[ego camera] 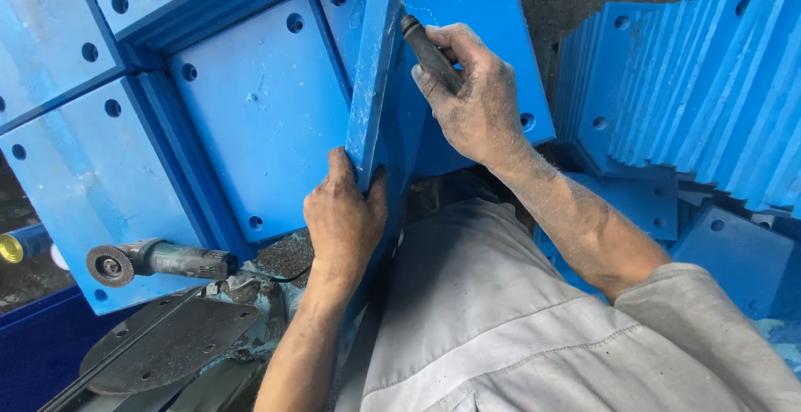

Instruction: Grinding the edges and deburring holes of blue plastic plates on a factory floor.

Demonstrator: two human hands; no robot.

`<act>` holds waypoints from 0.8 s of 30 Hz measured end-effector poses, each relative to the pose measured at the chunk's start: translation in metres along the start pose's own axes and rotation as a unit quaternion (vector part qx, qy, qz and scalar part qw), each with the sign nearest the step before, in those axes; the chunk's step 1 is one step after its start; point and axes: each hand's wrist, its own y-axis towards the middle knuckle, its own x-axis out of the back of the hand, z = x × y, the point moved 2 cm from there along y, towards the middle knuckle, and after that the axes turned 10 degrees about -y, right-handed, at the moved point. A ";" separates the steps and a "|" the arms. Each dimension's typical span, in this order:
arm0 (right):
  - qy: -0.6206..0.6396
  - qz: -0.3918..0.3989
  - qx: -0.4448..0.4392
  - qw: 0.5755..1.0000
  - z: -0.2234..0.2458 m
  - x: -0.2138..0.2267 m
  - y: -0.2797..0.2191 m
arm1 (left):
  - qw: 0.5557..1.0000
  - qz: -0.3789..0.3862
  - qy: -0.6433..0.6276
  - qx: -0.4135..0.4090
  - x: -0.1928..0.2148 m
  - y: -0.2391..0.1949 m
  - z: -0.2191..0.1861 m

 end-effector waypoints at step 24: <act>-0.104 -0.018 0.305 0.946 -0.028 -0.012 0.063 | 0.991 0.091 -0.094 0.021 0.063 -0.071 0.038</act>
